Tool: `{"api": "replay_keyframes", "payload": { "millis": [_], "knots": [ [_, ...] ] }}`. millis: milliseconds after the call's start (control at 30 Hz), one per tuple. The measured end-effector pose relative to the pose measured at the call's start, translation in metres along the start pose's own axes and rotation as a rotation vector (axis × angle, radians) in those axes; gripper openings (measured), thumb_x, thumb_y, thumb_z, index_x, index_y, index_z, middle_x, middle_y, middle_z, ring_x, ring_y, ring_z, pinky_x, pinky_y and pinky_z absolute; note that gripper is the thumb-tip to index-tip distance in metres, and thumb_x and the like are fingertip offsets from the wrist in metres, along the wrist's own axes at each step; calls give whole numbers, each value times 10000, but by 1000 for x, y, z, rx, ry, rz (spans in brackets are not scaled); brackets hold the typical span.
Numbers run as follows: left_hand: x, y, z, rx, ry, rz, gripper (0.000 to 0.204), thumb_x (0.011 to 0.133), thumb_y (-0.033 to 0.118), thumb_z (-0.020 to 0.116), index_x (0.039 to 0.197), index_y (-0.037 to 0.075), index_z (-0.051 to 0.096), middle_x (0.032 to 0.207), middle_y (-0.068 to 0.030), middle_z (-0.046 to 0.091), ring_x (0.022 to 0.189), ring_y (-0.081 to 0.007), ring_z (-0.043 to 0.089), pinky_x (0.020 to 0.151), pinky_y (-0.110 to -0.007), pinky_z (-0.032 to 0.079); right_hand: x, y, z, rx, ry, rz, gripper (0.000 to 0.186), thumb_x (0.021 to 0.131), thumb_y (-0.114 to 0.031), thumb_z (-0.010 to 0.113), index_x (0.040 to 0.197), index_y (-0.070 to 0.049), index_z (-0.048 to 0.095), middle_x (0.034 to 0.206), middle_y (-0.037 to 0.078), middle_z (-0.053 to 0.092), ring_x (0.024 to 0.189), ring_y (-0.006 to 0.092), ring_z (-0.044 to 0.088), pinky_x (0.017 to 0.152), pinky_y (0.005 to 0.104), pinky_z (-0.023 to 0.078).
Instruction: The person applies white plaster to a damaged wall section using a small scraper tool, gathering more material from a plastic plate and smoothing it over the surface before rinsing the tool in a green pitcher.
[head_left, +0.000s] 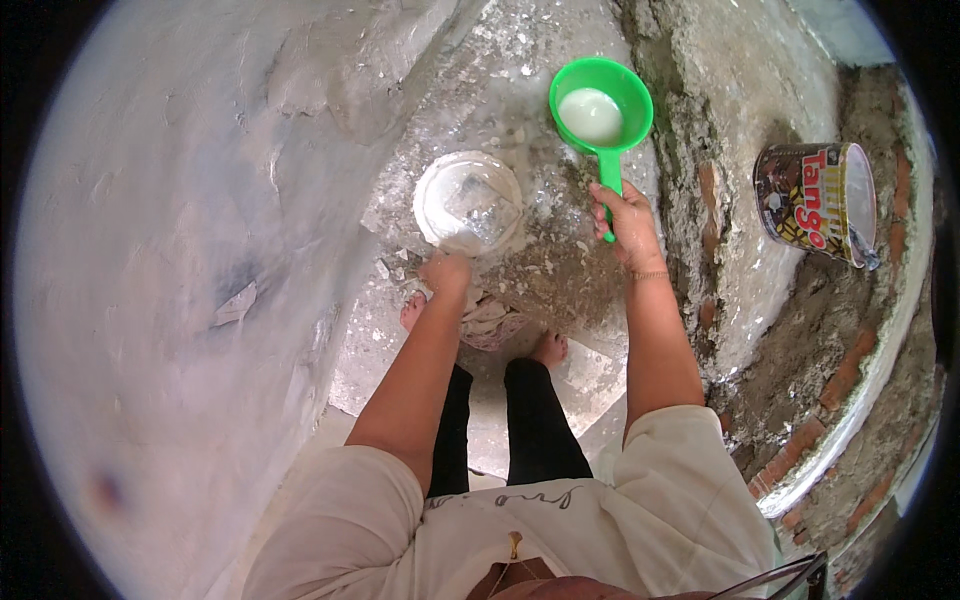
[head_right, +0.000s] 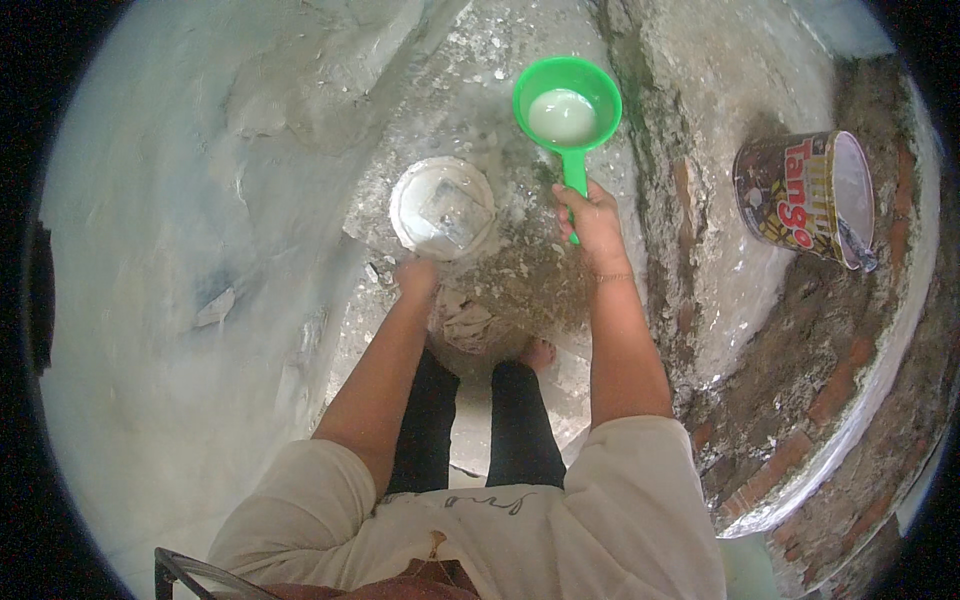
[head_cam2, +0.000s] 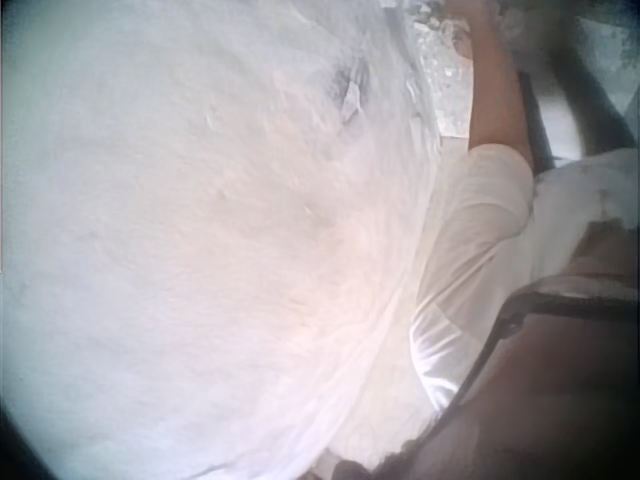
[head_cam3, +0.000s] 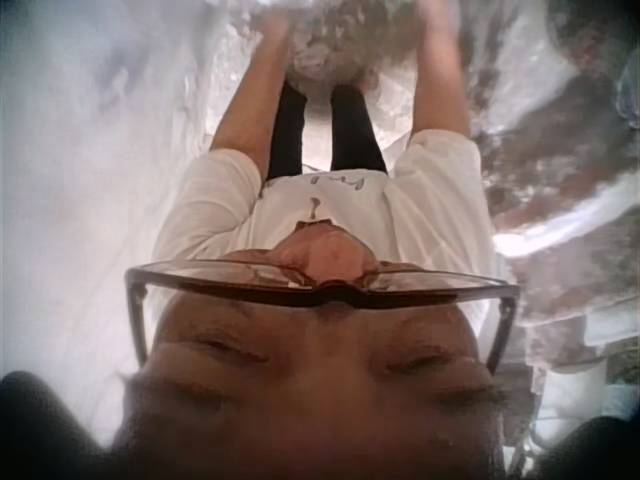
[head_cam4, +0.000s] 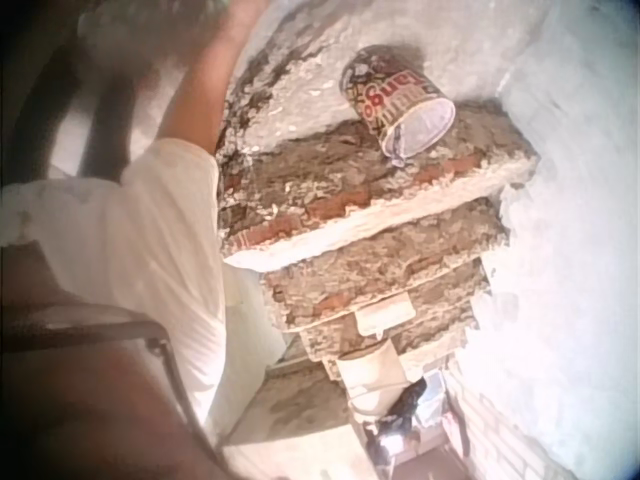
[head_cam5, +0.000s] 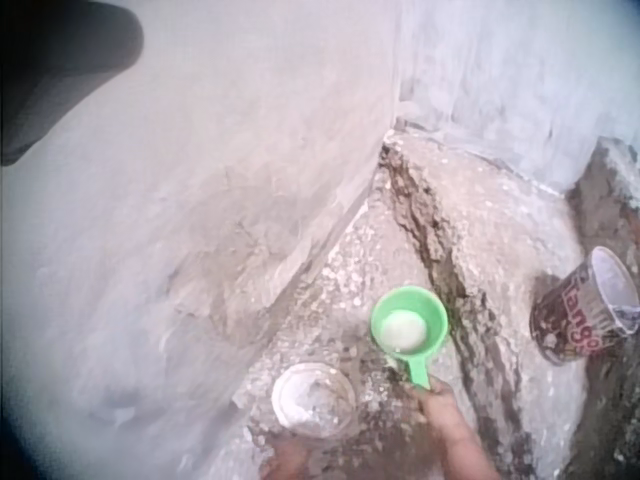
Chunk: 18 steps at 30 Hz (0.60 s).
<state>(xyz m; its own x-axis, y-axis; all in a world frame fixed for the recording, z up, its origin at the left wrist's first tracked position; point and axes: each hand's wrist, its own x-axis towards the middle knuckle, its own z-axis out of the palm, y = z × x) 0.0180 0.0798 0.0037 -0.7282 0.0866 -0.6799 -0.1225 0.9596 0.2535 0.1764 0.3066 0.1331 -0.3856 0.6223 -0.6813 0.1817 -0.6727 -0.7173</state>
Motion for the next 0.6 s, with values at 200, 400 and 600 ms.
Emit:
{"api": "replay_keyframes", "payload": {
  "millis": [200,400,600],
  "knots": [
    [-26,41,-15,-489,-194,-130,472,745,142,608,1154,-63,491,1115,-163,557,992,-207,559,842,-318,425,-49,14,-16,-282,210,-85,91,841,-121,606,818,-41,571,561,-15,482,439,61,415,383,213,314],
    [-5,70,-10,-811,-143,-78,674,655,312,776,1149,-44,488,1079,-140,577,971,-193,561,824,-313,440,-106,33,-24,-344,296,-159,102,829,-96,626,802,-14,573,580,-35,486,492,45,405,439,218,308],
    [-5,147,-10,-599,-34,-146,687,637,366,795,1103,-79,558,1099,-165,591,986,-242,566,864,-336,420,-130,50,-20,-204,298,-133,73,824,-35,624,887,-7,598,618,-49,489,507,17,402,429,195,309]
  ]
}}
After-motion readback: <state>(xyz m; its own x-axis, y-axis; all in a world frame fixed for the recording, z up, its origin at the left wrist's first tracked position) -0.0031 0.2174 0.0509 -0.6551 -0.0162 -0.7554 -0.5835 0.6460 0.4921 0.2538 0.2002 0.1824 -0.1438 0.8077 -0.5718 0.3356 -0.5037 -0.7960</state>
